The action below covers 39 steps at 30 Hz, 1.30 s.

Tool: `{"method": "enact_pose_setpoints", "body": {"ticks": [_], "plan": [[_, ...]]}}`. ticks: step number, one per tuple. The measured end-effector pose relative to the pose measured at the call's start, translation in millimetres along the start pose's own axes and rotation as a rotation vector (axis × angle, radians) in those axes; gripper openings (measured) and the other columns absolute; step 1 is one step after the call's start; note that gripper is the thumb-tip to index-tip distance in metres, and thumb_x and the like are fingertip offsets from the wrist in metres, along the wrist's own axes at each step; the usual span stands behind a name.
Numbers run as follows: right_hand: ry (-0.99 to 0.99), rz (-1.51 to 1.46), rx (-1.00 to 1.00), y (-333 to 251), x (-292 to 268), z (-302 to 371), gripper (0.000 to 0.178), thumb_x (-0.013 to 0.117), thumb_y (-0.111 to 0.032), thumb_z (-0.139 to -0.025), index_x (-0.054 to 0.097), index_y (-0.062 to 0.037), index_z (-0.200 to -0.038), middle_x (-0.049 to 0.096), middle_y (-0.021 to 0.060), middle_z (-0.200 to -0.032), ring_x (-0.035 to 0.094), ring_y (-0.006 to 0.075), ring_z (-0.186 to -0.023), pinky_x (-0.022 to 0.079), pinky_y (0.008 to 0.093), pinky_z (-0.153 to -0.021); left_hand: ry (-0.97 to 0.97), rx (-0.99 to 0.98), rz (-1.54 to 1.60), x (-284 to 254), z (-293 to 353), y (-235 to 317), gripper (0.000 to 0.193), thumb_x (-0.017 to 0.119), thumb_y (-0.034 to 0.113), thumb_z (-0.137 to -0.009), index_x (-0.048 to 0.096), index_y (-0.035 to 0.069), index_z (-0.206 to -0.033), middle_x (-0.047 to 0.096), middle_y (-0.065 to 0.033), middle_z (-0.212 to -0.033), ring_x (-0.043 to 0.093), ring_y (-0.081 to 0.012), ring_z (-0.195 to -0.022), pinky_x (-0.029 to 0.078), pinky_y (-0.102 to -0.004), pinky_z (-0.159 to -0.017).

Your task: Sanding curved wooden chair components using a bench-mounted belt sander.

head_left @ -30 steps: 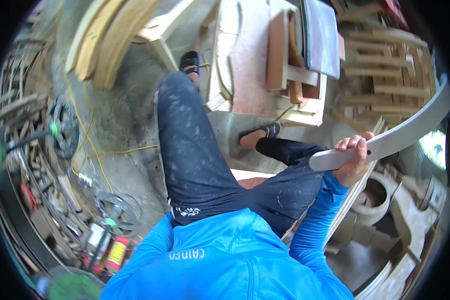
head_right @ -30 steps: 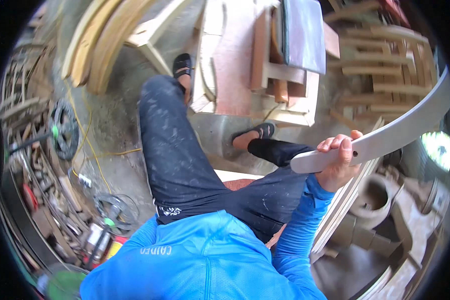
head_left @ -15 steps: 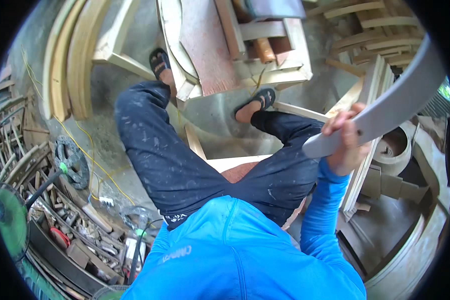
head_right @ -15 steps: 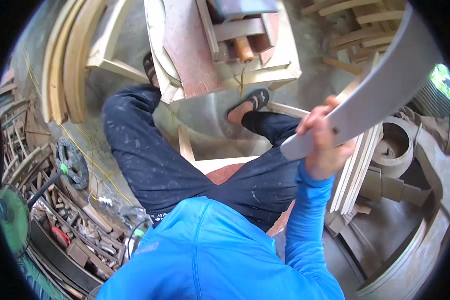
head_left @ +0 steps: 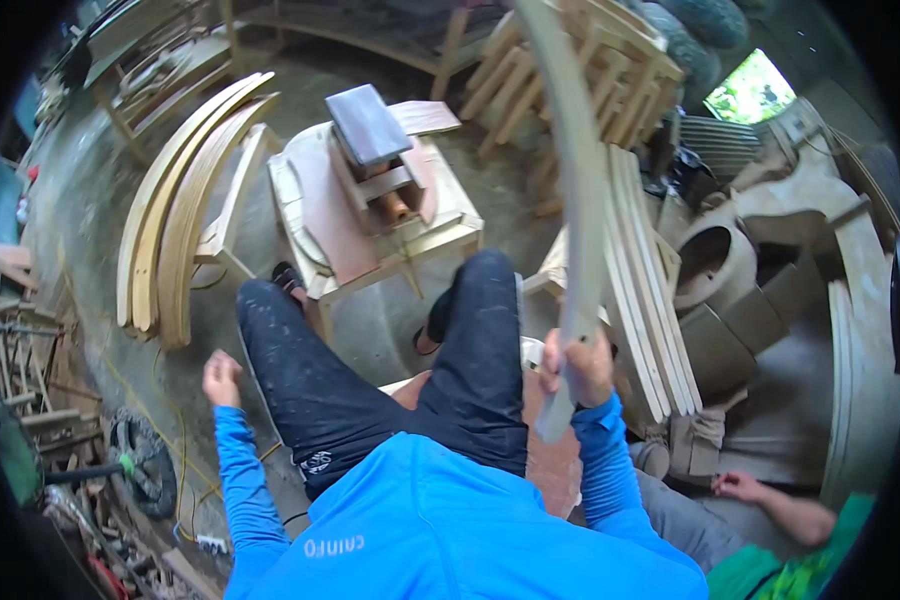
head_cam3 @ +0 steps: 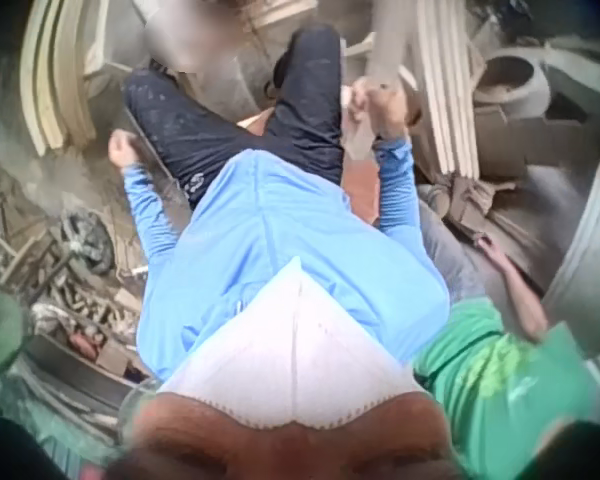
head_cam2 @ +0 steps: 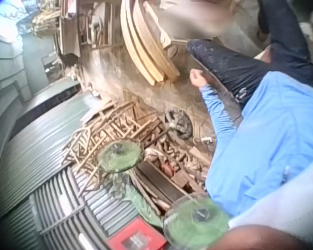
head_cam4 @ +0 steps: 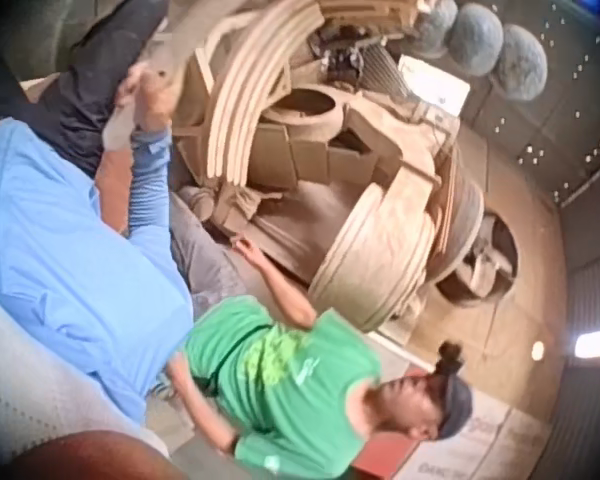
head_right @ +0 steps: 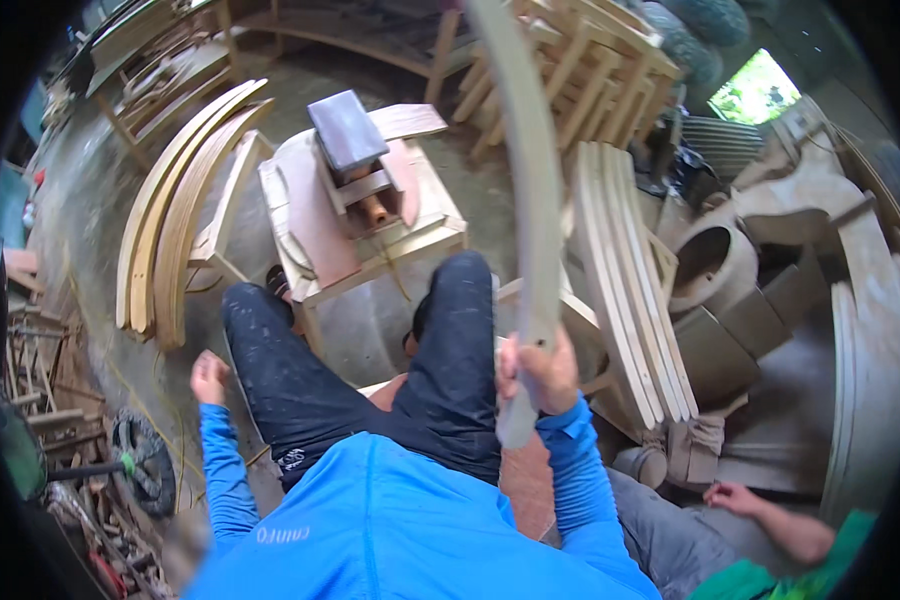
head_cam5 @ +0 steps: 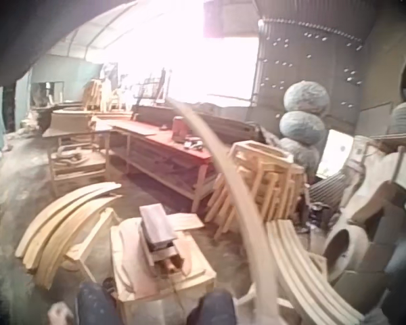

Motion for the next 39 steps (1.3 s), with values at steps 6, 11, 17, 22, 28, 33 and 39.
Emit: {"method": "enact_pose_setpoints", "body": {"ticks": [6, 11, 17, 22, 28, 33, 39], "plan": [[-0.413, -0.866, 0.127, 27, 54, 9, 0.061, 0.059, -0.022, -0.103, 0.031, -0.0082, -0.155, 0.050, 0.0036, -0.084, 0.055, 0.0124, -0.058, 0.049, 0.0310, -0.055, -0.122, 0.167, 0.178, 209, -19, 266, 0.039, 0.059, 0.024, -0.104, 0.058, 0.001, -0.136, 0.071, -0.0137, -0.118, 0.071, -0.0229, -0.104, 0.057, -0.0297, -0.088], [-0.641, -1.290, 0.167, 39, 96, -8, 0.057, 0.052, -0.021, -0.106, 0.030, -0.0040, -0.155, 0.055, 0.0052, -0.084, 0.061, 0.0132, -0.062, 0.053, 0.0307, -0.056, -0.708, 0.064, 0.275, 378, 42, 324, 0.046, 0.059, 0.031, -0.105, 0.055, 0.001, -0.140, 0.069, -0.0140, -0.121, 0.071, -0.0225, -0.105, 0.057, -0.0298, -0.089], [-0.735, -1.273, 0.195, 29, 107, -25, 0.059, 0.046, -0.042, -0.109, 0.033, -0.0058, -0.154, 0.058, 0.0058, -0.083, 0.063, 0.0140, -0.060, 0.053, 0.0312, -0.054, -0.890, -0.206, 0.389, 471, 72, 326, 0.064, 0.066, 0.054, -0.097, 0.057, 0.008, -0.141, 0.069, -0.0070, -0.118, 0.070, -0.0170, -0.100, 0.052, -0.0248, -0.080], [-0.768, -1.171, 0.219, 28, 107, -32, 0.072, 0.035, -0.061, -0.106, 0.035, -0.0072, -0.153, 0.056, 0.0051, -0.079, 0.060, 0.0140, -0.053, 0.052, 0.0312, -0.048, -0.945, -0.184, 0.570, 512, 69, 341, 0.056, 0.068, 0.049, -0.098, 0.059, 0.006, -0.133, 0.071, -0.0085, -0.111, 0.071, -0.0190, -0.098, 0.056, -0.0295, -0.081], [-0.490, -0.847, 0.291, 41, 79, -23, 0.064, 0.045, -0.056, -0.106, 0.037, -0.0083, -0.148, 0.054, 0.0037, -0.077, 0.058, 0.0133, -0.052, 0.050, 0.0295, -0.047, -0.893, -0.211, 0.617, 520, 58, 349, 0.047, 0.067, 0.042, -0.099, 0.059, 0.002, -0.123, 0.074, -0.0146, -0.104, 0.073, -0.0224, -0.092, 0.061, -0.0373, -0.084], [-0.261, 0.234, 0.274, 43, 20, 13, 0.064, 0.073, -0.026, -0.095, 0.039, -0.0024, -0.144, 0.064, 0.0073, -0.087, 0.065, 0.0162, -0.062, 0.053, 0.0300, -0.051, -0.751, -0.168, 0.767, 509, -6, 371, 0.054, 0.063, 0.045, -0.101, 0.051, 0.000, -0.130, 0.069, -0.0189, -0.107, 0.070, -0.0283, -0.094, 0.060, -0.0424, -0.086], [0.004, 0.795, 0.047, 19, -8, 34, 0.056, 0.076, -0.013, -0.089, 0.053, 0.0009, -0.138, 0.070, 0.0134, -0.098, 0.071, 0.0206, -0.080, 0.057, 0.0345, -0.071, -0.312, -0.260, 0.784, 521, -20, 321, 0.044, 0.066, 0.038, -0.098, 0.058, -0.003, -0.112, 0.067, -0.0171, -0.084, 0.069, -0.0297, -0.061, 0.061, -0.0476, -0.060]]}}
Point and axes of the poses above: each hand's wrist, its own z-axis away from the middle knuckle, its own x-axis out of the palm, y = z × x, the point moved 8 cm from there along -z, towards the middle knuckle
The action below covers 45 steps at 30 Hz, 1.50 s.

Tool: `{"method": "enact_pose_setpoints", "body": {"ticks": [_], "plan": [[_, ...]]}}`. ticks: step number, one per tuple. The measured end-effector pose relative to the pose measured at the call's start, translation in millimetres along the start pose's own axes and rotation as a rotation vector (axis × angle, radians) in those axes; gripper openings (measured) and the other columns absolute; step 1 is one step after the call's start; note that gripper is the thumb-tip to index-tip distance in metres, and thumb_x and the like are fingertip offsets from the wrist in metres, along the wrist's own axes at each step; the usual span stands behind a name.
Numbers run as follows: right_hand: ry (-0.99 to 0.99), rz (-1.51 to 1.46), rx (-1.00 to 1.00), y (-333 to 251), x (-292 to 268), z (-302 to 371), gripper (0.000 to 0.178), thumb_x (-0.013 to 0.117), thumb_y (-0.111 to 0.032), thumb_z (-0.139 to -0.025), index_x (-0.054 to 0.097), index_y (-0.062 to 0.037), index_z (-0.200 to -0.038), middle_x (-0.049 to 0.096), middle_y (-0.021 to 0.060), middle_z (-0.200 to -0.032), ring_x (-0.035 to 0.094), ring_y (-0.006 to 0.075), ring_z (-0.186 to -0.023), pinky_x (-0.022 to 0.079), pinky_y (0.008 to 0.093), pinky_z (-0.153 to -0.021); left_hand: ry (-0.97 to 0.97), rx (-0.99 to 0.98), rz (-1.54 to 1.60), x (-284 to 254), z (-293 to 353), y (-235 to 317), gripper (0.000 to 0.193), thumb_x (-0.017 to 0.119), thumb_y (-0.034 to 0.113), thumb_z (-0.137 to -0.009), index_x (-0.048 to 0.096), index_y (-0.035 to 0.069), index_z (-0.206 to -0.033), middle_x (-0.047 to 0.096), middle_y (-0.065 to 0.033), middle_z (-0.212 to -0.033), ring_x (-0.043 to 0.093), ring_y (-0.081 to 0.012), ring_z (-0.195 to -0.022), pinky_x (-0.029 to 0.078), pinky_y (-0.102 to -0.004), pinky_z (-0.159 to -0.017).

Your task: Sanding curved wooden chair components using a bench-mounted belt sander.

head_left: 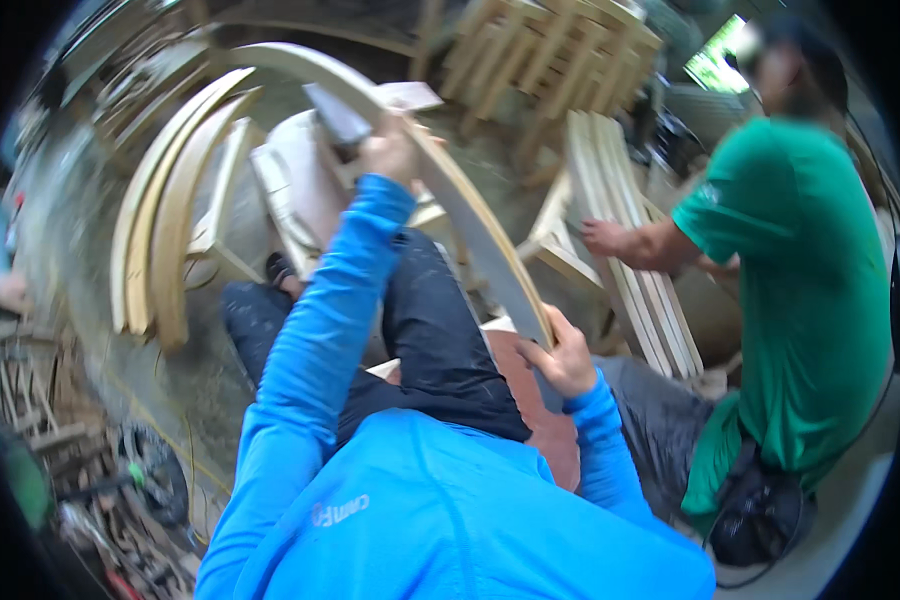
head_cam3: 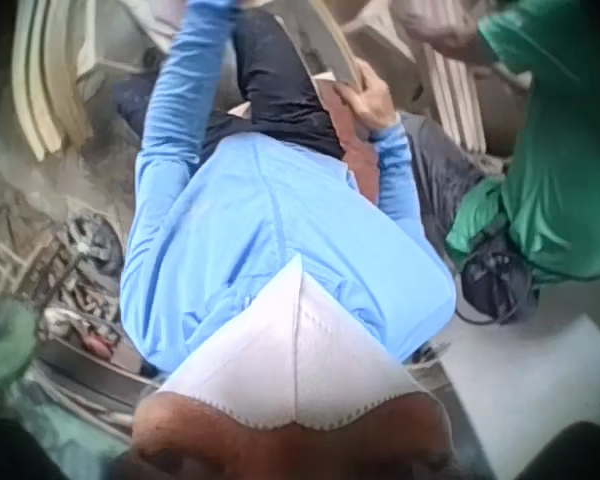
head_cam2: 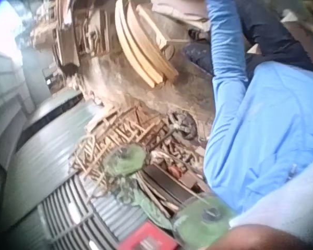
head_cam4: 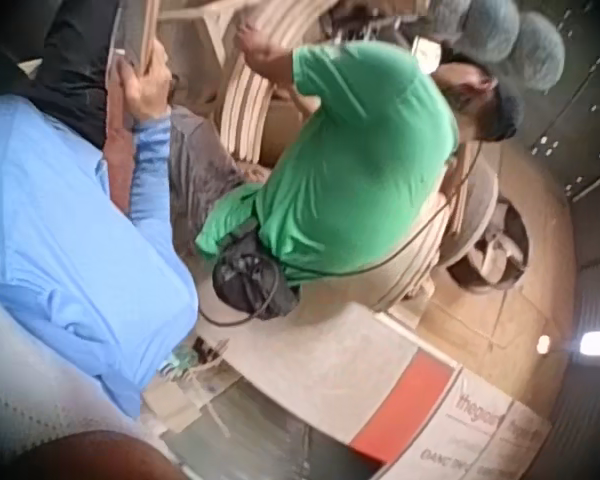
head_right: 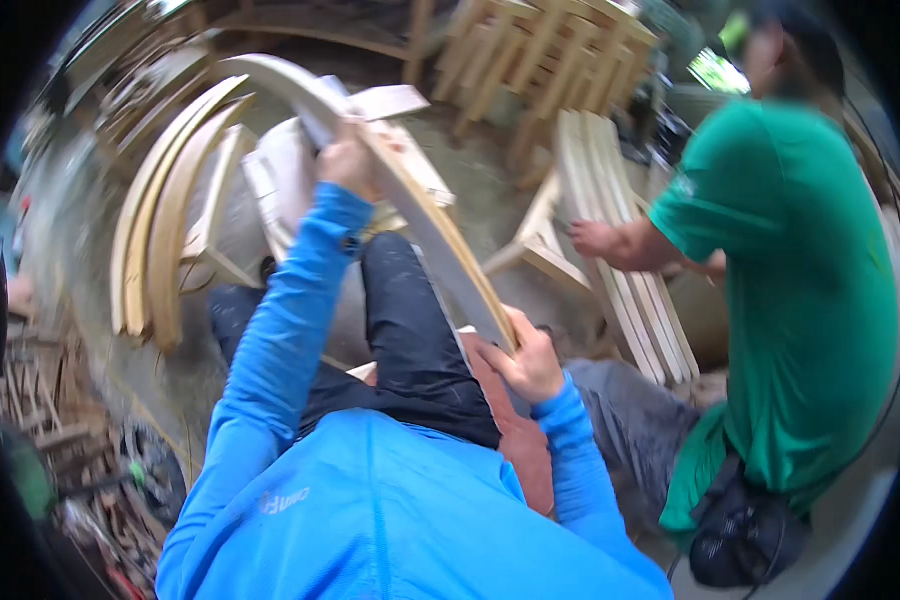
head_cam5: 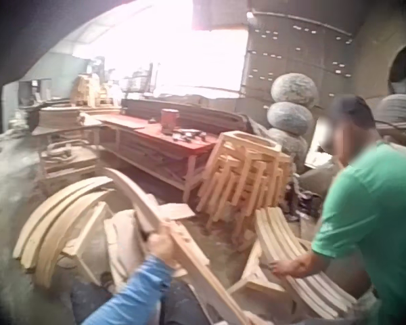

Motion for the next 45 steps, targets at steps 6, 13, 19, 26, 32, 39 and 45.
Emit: {"method": "enact_pose_setpoints", "body": {"ticks": [6, 13, 19, 26, 32, 39, 45], "plan": [[0.341, 0.368, -0.052, 6, 9, 34, 0.052, 0.074, -0.011, -0.091, 0.055, 0.0018, -0.137, 0.072, 0.0198, -0.107, 0.071, 0.0231, -0.099, 0.055, 0.0352, -0.087, -0.029, 0.119, -1.045, -2, -19, -16, 0.106, 0.069, 0.043, -0.088, 0.005, 0.000, -0.162, 0.027, -0.0308, -0.160, 0.030, -0.0430, -0.149, 0.022, -0.0479, -0.123], [0.308, 0.391, 0.010, -12, 20, -9, 0.053, 0.075, -0.014, -0.089, 0.054, -0.0002, -0.136, 0.071, 0.0283, -0.103, 0.074, 0.0429, -0.095, 0.059, 0.0428, -0.078, -0.119, 0.116, -1.655, 14, -40, 25, 0.097, 0.054, 0.046, -0.091, 0.005, 0.007, -0.165, 0.004, -0.0228, -0.171, -0.004, -0.0361, -0.159, -0.008, -0.0604, -0.123], [0.228, 0.554, -0.023, -25, 45, -100, 0.061, 0.076, -0.011, -0.085, 0.050, -0.0033, -0.140, 0.069, 0.0298, -0.106, 0.070, 0.0491, -0.097, 0.058, 0.0472, -0.083, -0.071, 0.067, -1.845, -10, -135, 40, 0.085, 0.043, 0.046, -0.094, 0.017, 0.005, -0.163, 0.011, -0.0202, -0.171, -0.002, -0.0335, -0.160, -0.010, -0.0590, -0.124], [0.171, 0.651, -0.108, -37, 62, -233, 0.055, 0.073, -0.003, -0.082, 0.054, -0.0003, -0.134, 0.061, 0.0245, -0.111, 0.062, 0.0450, -0.101, 0.052, 0.0476, -0.088, -0.025, -0.023, -1.889, -45, -280, 60, 0.083, 0.041, 0.045, -0.096, 0.014, 0.007, -0.164, 0.009, -0.0196, -0.171, -0.006, -0.0312, -0.159, -0.014, -0.0573, -0.122], [0.222, 0.761, -0.211, -48, 66, -291, 0.050, 0.075, -0.006, -0.080, 0.060, 0.0017, -0.127, 0.061, 0.0216, -0.101, 0.062, 0.0401, -0.093, 0.052, 0.0461, -0.083, 0.038, -0.069, -1.843, -74, -383, 66, 0.089, 0.047, 0.051, -0.095, 0.013, 0.008, -0.165, 0.005, -0.0188, -0.172, -0.005, -0.0284, -0.160, -0.012, -0.0568, -0.123], [0.239, 0.757, -0.228, -69, 78, -395, 0.047, 0.074, -0.009, -0.082, 0.062, 0.0024, -0.126, 0.057, 0.0218, -0.093, 0.061, 0.0405, -0.083, 0.052, 0.0457, -0.074, -0.034, -0.197, -1.945, -103, -512, 53, 0.079, 0.049, 0.051, -0.093, 0.031, 0.014, -0.160, 0.024, -0.0178, -0.168, 0.018, -0.0375, -0.156, 0.009, -0.0666, -0.121], [0.188, 0.863, -0.218, -64, 89, -495, 0.050, 0.070, -0.014, -0.085, 0.059, -0.0017, -0.132, 0.056, 0.0217, -0.100, 0.062, 0.0429, -0.090, 0.053, 0.0486, -0.078, -0.049, -0.313, -1.529, -87, -492, 74, 0.101, 0.062, 0.048, -0.083, 0.010, 0.022, -0.166, 0.014, -0.0316, -0.166, 0.015, -0.0509, -0.154, 0.011, -0.0616, -0.124]]}}
Point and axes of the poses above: each hand's wrist, its own z-axis away from the middle knuckle, its own x-axis out of the palm, y = z × x, the point moved 8 cm from there along -z, towards the middle knuckle
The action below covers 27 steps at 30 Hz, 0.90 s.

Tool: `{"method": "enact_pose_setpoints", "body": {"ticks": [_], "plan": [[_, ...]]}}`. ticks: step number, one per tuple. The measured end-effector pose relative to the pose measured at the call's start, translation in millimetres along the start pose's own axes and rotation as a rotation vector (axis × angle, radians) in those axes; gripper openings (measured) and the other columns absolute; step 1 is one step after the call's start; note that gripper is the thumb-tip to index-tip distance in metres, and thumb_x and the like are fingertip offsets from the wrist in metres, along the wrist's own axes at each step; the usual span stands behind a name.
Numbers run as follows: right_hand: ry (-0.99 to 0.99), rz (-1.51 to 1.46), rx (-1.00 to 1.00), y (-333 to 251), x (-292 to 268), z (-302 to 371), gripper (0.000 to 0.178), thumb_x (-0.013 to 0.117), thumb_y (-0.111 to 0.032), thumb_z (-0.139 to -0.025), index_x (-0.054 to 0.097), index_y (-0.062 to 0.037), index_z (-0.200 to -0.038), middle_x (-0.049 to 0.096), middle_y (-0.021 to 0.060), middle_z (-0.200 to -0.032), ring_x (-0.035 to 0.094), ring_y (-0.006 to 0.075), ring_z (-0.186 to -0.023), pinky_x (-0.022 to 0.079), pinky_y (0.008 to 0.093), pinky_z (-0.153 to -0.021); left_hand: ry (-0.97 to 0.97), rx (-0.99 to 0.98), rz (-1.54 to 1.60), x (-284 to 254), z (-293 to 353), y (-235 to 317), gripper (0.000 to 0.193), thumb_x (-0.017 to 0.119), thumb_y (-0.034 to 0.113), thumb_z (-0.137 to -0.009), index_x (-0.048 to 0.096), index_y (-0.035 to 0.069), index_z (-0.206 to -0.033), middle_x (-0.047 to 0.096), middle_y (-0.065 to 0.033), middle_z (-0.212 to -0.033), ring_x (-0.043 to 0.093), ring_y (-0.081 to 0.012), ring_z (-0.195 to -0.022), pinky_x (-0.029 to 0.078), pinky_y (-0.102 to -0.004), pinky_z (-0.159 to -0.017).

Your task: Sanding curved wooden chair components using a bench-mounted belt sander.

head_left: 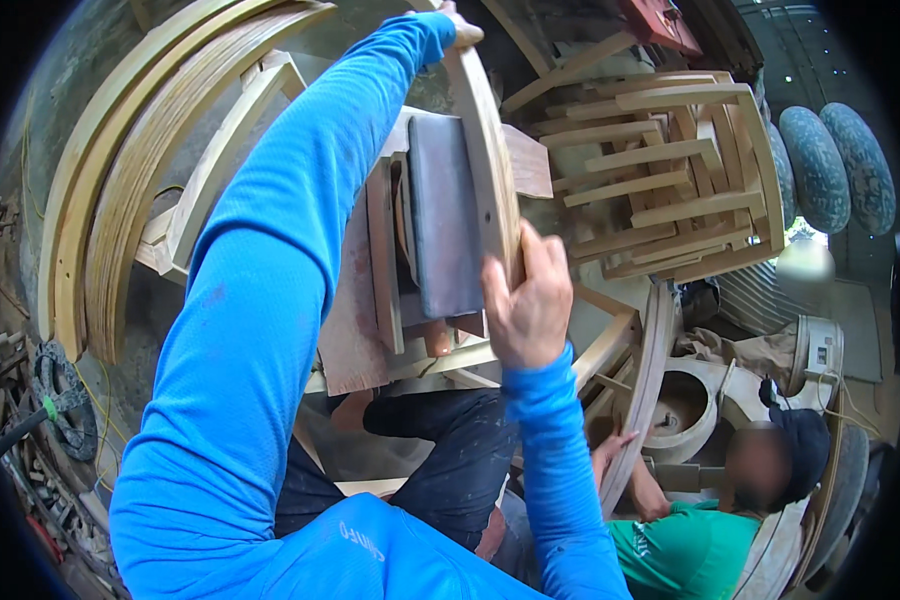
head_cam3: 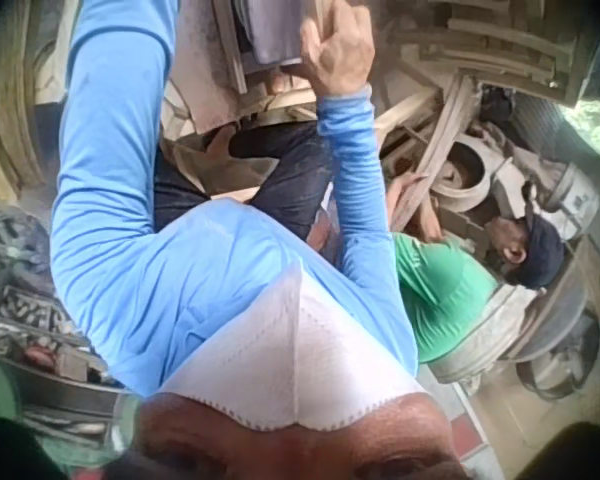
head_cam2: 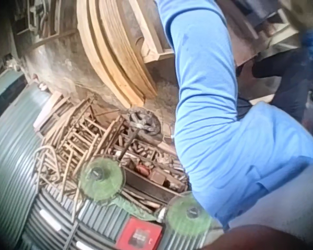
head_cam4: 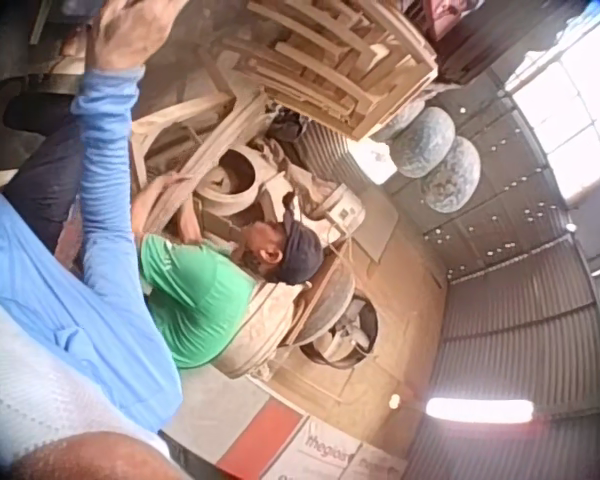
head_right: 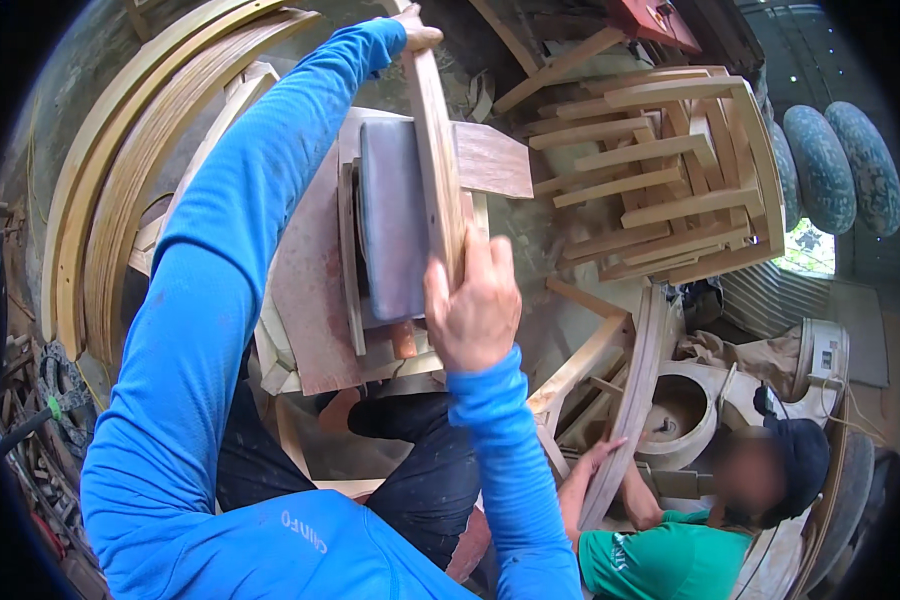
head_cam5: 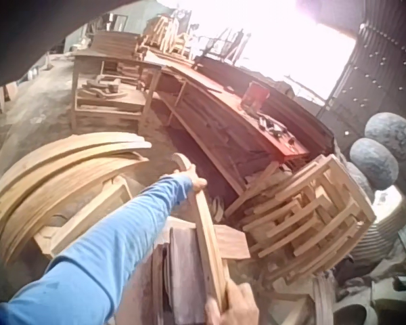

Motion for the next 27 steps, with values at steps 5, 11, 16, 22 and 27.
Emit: {"method": "enact_pose_setpoints", "body": {"ticks": [5, 11, 16, 22, 27], "plan": [[0.048, 0.019, -0.176, -27, 51, -90, 0.044, 0.068, -0.018, -0.087, 0.061, 0.0003, -0.126, 0.061, 0.0251, -0.107, 0.064, 0.0447, -0.096, 0.054, 0.0512, -0.083, 0.051, 0.004, 0.105, -35, -4, -26, 0.109, 0.064, 0.049, -0.082, -0.004, 0.030, -0.165, 0.007, -0.0336, -0.166, 0.016, -0.0542, -0.152, 0.017, -0.0563, -0.124], [0.035, 0.089, -0.158, -47, 76, -151, 0.039, 0.067, -0.023, -0.088, 0.065, 0.0013, -0.118, 0.061, 0.0237, -0.106, 0.064, 0.0425, -0.098, 0.053, 0.0500, -0.086, 0.120, -0.048, 0.109, -44, -48, -38, 0.104, 0.063, 0.046, -0.087, -0.003, 0.031, -0.165, 0.004, -0.0284, -0.169, 0.010, -0.0523, -0.154, 0.017, -0.0559, -0.125], [0.095, 0.048, -0.154, -37, 69, -120, 0.041, 0.068, -0.020, -0.088, 0.061, 0.0001, -0.123, 0.059, 0.0248, -0.110, 0.064, 0.0433, -0.099, 0.053, 0.0505, -0.087, 0.316, 0.017, 0.125, -32, 13, -24, 0.093, 0.059, 0.042, -0.091, 0.005, 0.029, -0.165, 0.008, -0.0201, -0.171, 0.004, -0.0472, -0.156, 0.009, -0.0626, -0.124], [0.097, -0.034, -0.081, -29, 35, -1, 0.050, 0.069, -0.019, -0.089, 0.058, 0.0003, -0.134, 0.058, 0.0242, -0.104, 0.060, 0.0442, -0.098, 0.051, 0.0492, -0.085, 0.402, 0.108, -0.219, 8, 85, -17, 0.089, 0.060, 0.037, -0.087, 0.019, 0.018, -0.164, 0.017, -0.0253, -0.168, -0.003, -0.0367, -0.159, -0.012, -0.0599, -0.122], [0.198, -0.099, -0.041, -10, 17, 140, 0.050, 0.069, -0.016, -0.090, 0.055, 0.0024, -0.134, 0.053, 0.0240, -0.099, 0.057, 0.0453, -0.092, 0.049, 0.0501, -0.080, 0.497, 0.254, -0.400, 70, 218, -11, 0.088, 0.052, 0.039, -0.089, 0.015, 0.011, -0.165, 0.014, -0.0249, -0.169, -0.002, -0.0379, -0.159, -0.009, -0.0617, -0.123]]}}
Point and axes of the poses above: each hand's wrist, its own z-axis away from the middle knuckle, its own x-axis out of the palm, y = z × x, the point moved 8 cm from there along -z, towards the middle knuckle
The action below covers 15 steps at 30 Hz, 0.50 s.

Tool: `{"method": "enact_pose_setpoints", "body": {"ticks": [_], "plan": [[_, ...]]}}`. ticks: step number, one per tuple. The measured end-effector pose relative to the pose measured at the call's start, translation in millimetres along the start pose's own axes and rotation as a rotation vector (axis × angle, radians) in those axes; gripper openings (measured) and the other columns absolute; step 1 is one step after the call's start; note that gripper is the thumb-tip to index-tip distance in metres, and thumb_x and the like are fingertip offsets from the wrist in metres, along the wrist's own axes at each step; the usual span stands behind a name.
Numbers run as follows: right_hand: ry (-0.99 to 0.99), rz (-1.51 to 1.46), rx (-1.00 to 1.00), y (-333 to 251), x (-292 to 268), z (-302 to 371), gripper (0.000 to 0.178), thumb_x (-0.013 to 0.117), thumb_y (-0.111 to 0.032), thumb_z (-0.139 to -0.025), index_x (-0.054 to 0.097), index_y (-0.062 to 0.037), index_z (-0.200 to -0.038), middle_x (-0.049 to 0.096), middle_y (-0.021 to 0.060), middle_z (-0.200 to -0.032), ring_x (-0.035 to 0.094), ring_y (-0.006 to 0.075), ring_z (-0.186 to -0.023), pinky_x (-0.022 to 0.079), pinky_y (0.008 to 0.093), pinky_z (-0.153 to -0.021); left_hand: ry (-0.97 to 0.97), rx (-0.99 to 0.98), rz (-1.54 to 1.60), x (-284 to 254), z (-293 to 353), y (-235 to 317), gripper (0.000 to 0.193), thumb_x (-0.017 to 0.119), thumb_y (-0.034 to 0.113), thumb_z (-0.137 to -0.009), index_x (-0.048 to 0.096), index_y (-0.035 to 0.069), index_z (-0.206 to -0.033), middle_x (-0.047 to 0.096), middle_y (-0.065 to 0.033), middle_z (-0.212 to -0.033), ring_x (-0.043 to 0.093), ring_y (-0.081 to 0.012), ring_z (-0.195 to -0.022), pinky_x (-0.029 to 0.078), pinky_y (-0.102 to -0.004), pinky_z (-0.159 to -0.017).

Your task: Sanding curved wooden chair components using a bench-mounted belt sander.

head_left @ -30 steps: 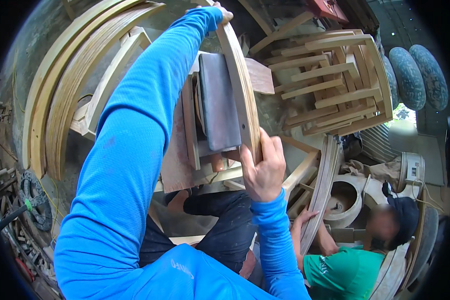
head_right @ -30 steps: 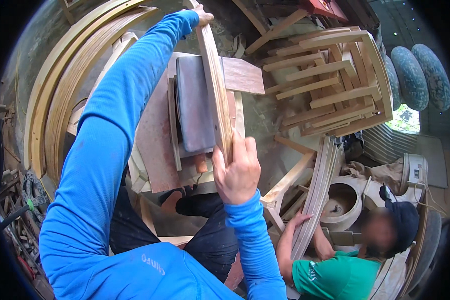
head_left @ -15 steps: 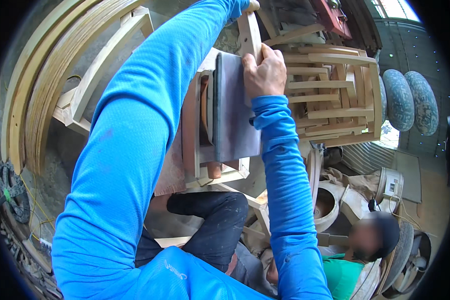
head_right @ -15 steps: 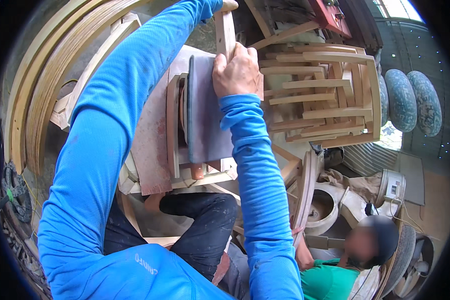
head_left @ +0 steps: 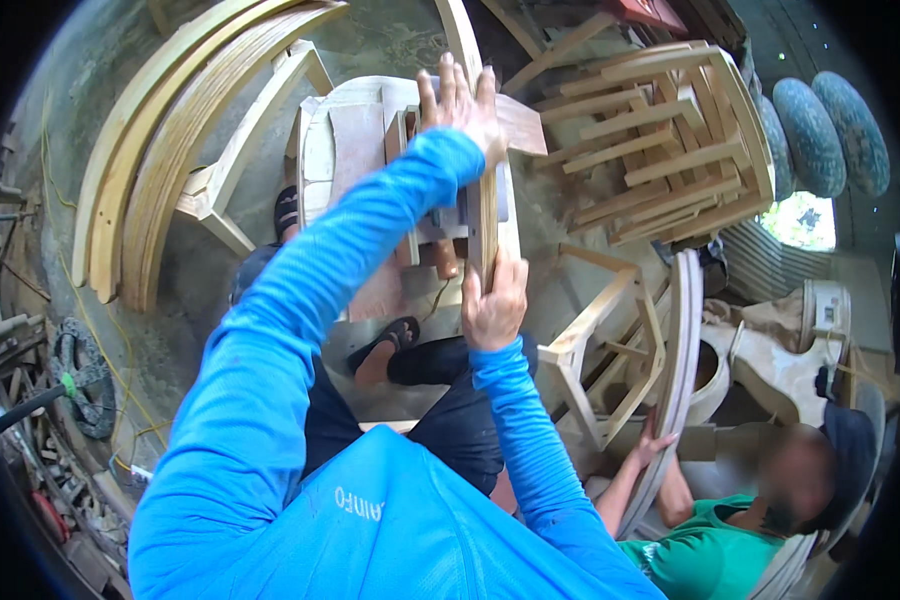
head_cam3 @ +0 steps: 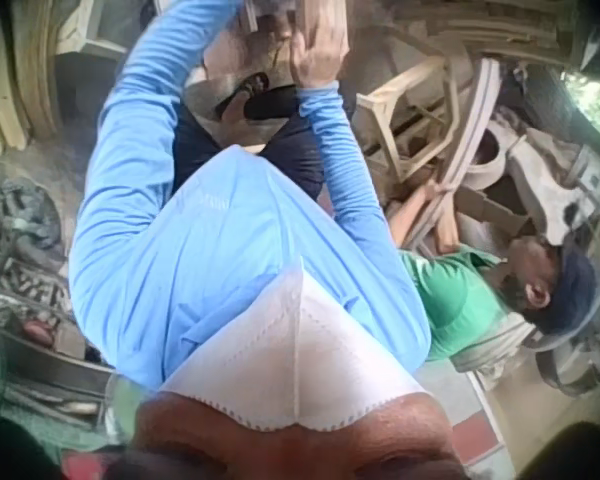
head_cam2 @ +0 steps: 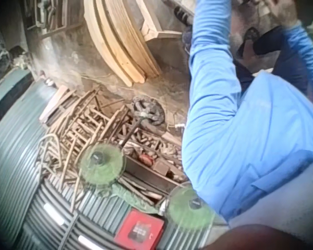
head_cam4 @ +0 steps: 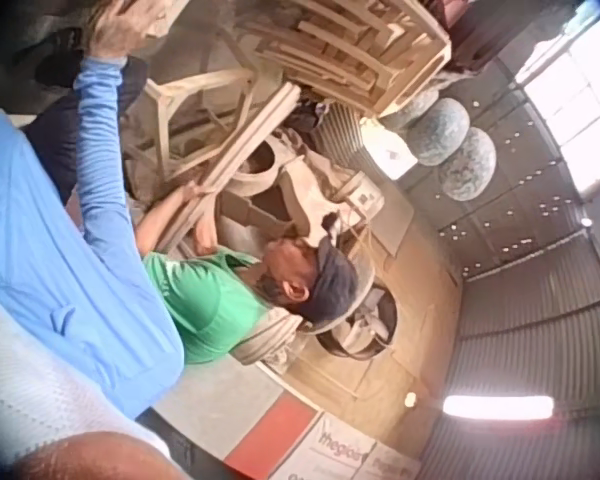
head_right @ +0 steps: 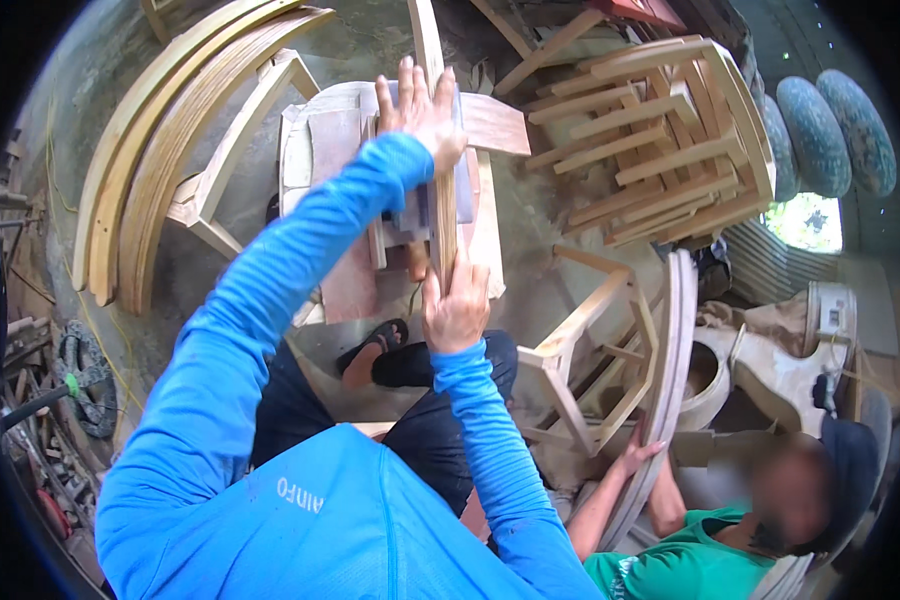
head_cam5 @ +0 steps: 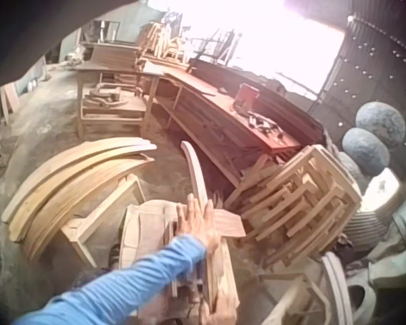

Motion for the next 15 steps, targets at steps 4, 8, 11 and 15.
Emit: {"method": "enact_pose_setpoints", "body": {"ticks": [4, 8, 11, 15], "plan": [[0.003, -0.110, 0.124, 26, -11, 116, 0.057, 0.074, -0.011, -0.084, 0.055, -0.0006, -0.137, 0.053, 0.0217, -0.097, 0.057, 0.0434, -0.086, 0.049, 0.0504, -0.076, 0.006, 0.082, -0.013, 7, 113, 30, 0.094, 0.064, 0.036, -0.084, 0.020, 0.009, -0.163, 0.015, -0.0263, -0.168, -0.003, -0.0401, -0.159, -0.008, -0.0636, -0.123], [0.009, -0.103, 0.098, 33, -9, 193, 0.058, 0.077, -0.013, -0.083, 0.058, -0.0024, -0.137, 0.058, 0.0174, -0.093, 0.058, 0.0376, -0.084, 0.046, 0.0467, -0.076, -0.010, 0.153, -0.025, 24, 195, 39, 0.105, 0.072, 0.043, -0.080, 0.020, 0.008, -0.163, 0.016, -0.0280, -0.167, -0.001, -0.0425, -0.158, -0.006, -0.0673, -0.121], [-0.031, -0.054, 0.107, 39, -1, 199, 0.058, 0.078, -0.015, -0.083, 0.059, -0.0019, -0.136, 0.060, 0.0148, -0.094, 0.058, 0.0340, -0.084, 0.043, 0.0442, -0.077, 0.070, 0.222, -0.071, 29, 201, 43, 0.105, 0.072, 0.041, -0.079, 0.020, 0.007, -0.163, 0.019, -0.0277, -0.166, 0.000, -0.0437, -0.158, -0.005, -0.0687, -0.120], [0.116, -0.033, 0.026, 29, 2, 124, 0.057, 0.077, -0.017, -0.083, 0.061, -0.0015, -0.135, 0.058, 0.0127, -0.092, 0.057, 0.0321, -0.088, 0.041, 0.0427, -0.077, 0.148, 0.194, -0.046, 12, 119, 32, 0.097, 0.063, 0.038, -0.081, 0.020, 0.007, -0.162, 0.023, -0.0283, -0.165, 0.003, -0.0431, -0.158, -0.002, -0.0682, -0.121]]}}
Point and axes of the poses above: each hand's wrist, its own z-axis away from the middle knuckle, its own x-axis out of the palm, y = z × x, the point moved 8 cm from there along -z, towards the middle knuckle
